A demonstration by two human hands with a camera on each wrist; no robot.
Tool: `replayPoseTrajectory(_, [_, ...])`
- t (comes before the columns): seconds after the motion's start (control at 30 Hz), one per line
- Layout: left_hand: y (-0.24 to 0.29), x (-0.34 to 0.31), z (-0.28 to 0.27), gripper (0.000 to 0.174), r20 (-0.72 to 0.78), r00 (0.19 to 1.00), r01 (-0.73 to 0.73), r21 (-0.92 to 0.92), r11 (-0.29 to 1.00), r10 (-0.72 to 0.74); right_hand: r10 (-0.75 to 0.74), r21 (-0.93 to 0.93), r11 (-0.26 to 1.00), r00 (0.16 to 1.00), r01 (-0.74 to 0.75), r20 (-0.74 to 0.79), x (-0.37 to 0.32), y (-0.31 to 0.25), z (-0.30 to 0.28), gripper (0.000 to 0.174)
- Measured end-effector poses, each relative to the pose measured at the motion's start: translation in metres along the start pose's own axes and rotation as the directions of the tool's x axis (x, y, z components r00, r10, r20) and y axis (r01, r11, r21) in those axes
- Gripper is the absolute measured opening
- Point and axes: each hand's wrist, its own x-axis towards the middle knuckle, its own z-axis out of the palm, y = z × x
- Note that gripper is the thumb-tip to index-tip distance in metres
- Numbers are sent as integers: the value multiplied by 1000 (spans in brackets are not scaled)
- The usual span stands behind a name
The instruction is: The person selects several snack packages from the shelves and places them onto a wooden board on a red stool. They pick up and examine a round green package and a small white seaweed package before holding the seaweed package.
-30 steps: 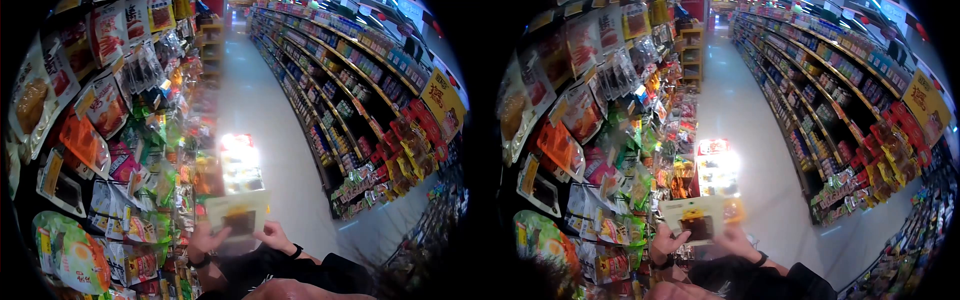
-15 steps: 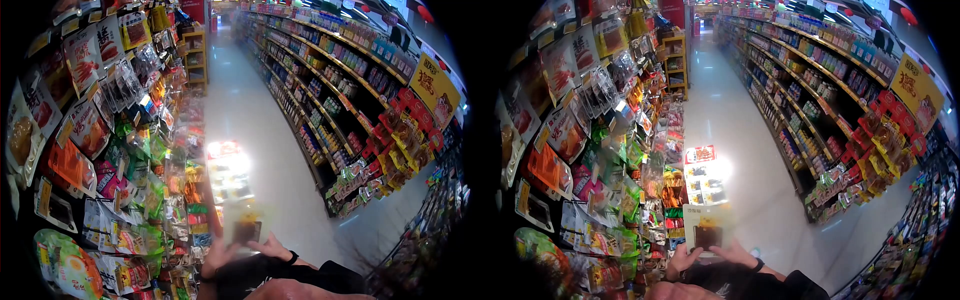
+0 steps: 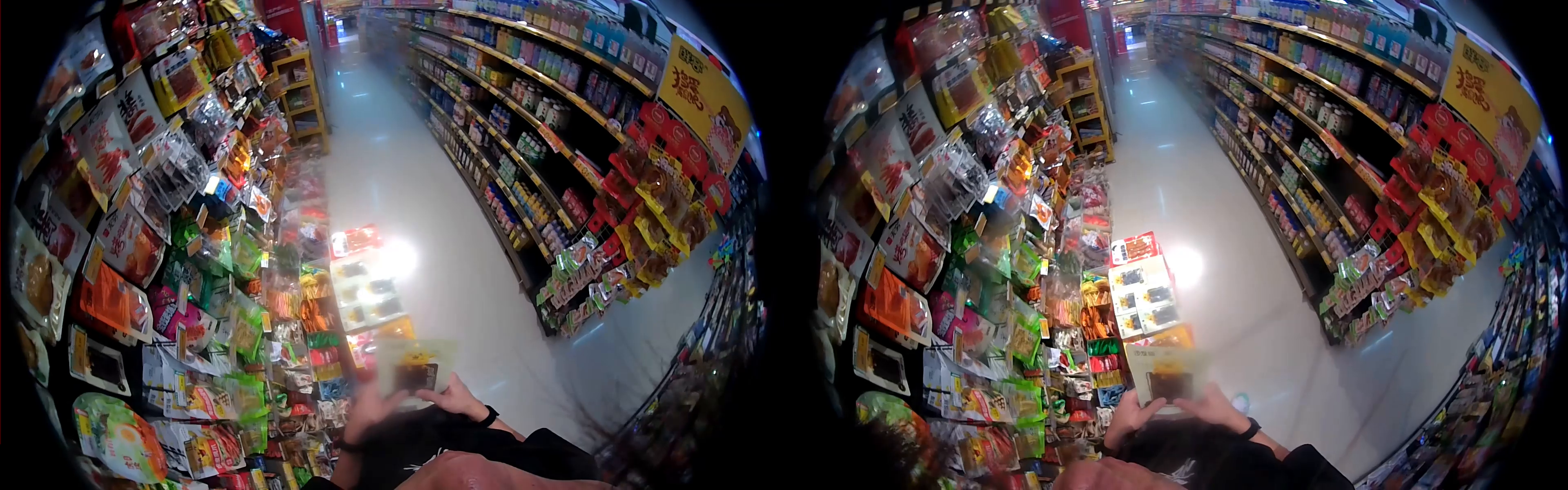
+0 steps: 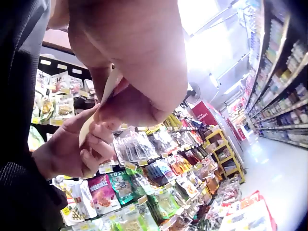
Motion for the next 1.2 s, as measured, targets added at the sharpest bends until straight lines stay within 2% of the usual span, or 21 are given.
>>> replayPoseTrajectory(0.03, [4, 5, 5, 26, 27, 1000, 1, -14, 1000, -1, 77, -11, 997, 997, -76, 14, -2, -5, -9, 31])
replayPoseTrajectory(0.1, [0, 19, 19, 27, 71, 993, -94, 13, 995, 93, 229, -33, 973, 973, -228, 35, -11, -15, -28, 28])
replayPoseTrajectory(0.13, [-4, 27, 26, 27, 95, 986, -142, 23, 990, 139, 217, -34, 976, 976, -216, 4, -16, -12, -36, 27])
replayPoseTrajectory(0.23, [-11, 51, 50, 27, 192, 969, -171, 68, 983, 155, 178, -57, 981, 980, -183, -88, -27, 3, -62, 25])
replayPoseTrajectory(0.33, [7, 72, 74, 41, 291, 955, -1, 176, 984, -51, 161, -79, 981, 973, -176, -166, -43, 16, -89, 25])
replayPoseTrajectory(0.4, [27, 83, 93, 40, 300, 949, 46, 168, 985, -95, 160, -64, 982, 966, -176, -202, -50, 18, -111, 25])
replayPoseTrajectory(0.43, [34, 88, 103, 40, 304, 946, 68, 167, 984, -117, 111, -21, 993, 967, -119, -229, -53, 22, -120, 24])
replayPoseTrajectory(0.53, [38, 104, 137, 38, 269, 963, -5, -4, 1000, 6, 93, -8, 995, 952, -100, -293, -64, 34, -146, 23])
replayPoseTrajectory(0.67, [57, 130, 178, 35, 279, 959, -61, 0, 998, 59, 178, -8, 981, 919, -193, -352, -86, 35, -184, 26])
replayPoseTrajectory(0.73, [57, 141, 199, 36, 284, 953, -103, -38, 994, 109, 211, -7, 972, 885, -235, -415, -96, 12, -201, 28])
replayPoseTrajectory(0.83, [69, 160, 227, 39, 364, 929, -74, -3, 997, 70, 385, 106, 921, 835, -375, -392, -113, 71, -222, 28])
replayPoseTrajectory(0.9, [73, 173, 251, 44, 348, 929, -131, -10, 991, 126, 358, 61, 925, 806, -375, -471, -123, 70, -241, 28])
replayPoseTrajectory(0.97, [75, 183, 269, 49, 374, 926, -67, 47, 997, 45, 366, 66, 920, 785, -387, -499, -131, 66, -261, 28])
replayPoseTrajectory(1.03, [86, 190, 283, 54, 439, 874, 133, 192, 972, -206, 411, 115, 906, 779, -408, -473, -140, 64, -279, 30])
replayPoseTrajectory(1.13, [72, 198, 301, 58, 430, 901, -7, 124, 992, -47, 283, 74, 954, 789, -291, -546, -149, 46, -295, 33])
replayPoseTrajectory(1.2, [61, 204, 309, 58, 416, 908, -104, 95, 990, 55, 354, 61, 918, 739, -393, -573, -152, 63, -295, 34])
